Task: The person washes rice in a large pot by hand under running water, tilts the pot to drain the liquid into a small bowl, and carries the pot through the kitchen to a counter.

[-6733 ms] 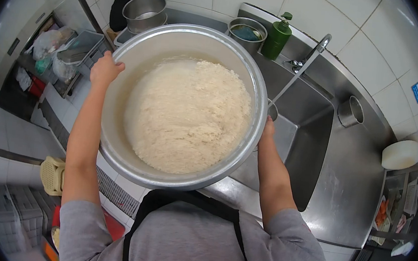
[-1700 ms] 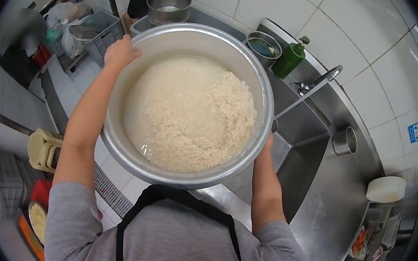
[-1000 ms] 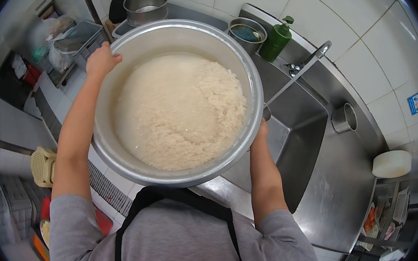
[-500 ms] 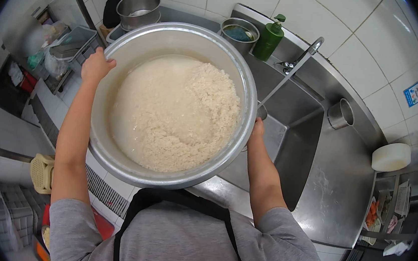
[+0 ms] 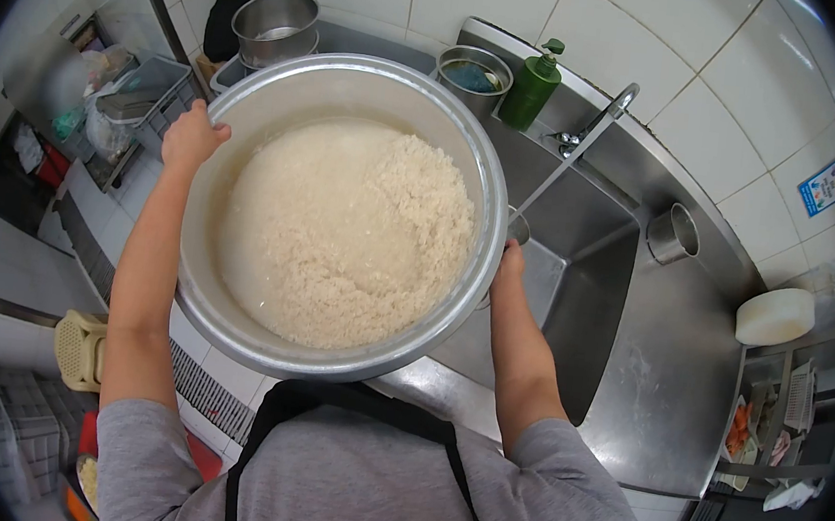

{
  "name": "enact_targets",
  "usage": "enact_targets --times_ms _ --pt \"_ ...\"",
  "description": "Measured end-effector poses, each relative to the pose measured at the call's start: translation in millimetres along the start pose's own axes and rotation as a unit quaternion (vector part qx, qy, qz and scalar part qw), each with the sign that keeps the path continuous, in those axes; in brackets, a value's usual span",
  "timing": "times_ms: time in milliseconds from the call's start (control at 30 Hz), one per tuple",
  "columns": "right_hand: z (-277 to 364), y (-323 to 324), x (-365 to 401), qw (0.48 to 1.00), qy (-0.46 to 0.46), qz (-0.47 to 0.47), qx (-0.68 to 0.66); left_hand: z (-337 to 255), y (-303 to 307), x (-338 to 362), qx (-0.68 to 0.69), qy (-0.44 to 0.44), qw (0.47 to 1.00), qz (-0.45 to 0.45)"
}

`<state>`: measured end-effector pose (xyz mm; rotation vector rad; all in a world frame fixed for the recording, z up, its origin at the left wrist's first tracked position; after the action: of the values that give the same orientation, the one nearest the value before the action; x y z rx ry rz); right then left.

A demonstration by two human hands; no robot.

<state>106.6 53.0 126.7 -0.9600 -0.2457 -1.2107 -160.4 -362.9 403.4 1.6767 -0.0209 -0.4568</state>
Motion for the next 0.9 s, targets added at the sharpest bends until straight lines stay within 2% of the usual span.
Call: enact_targets --times_ms 333,433,500,733,900 --pt "22 -17 19 1.000 0.024 -0.001 -0.017 0 3 2 0.007 0.007 1.000 0.001" --pt "31 -16 -2 0.999 -0.008 0.012 -0.051 0 4 2 0.010 0.010 1.000 0.001" --pt "38 -16 -10 0.996 -0.025 0.062 -0.056 0 4 2 0.012 0.007 1.000 0.003" --pt "76 -33 9 0.997 -0.008 0.063 -0.050 3 2 2 0.022 0.002 1.000 -0.008" --pt "104 -52 25 0.994 0.010 0.104 -0.028 4 2 2 0.016 -0.001 1.000 -0.004"
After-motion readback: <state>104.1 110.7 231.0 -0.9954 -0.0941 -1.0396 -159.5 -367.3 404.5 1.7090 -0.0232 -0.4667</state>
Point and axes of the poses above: each hand's wrist, its own x-axis away from the middle knuckle, its own y-axis out of the back of the hand, z = x × y, the point moved 2 cm from there along -x, towards the middle knuckle, and after that the axes turned 5 degrees about -y, right-handed, at the moved point
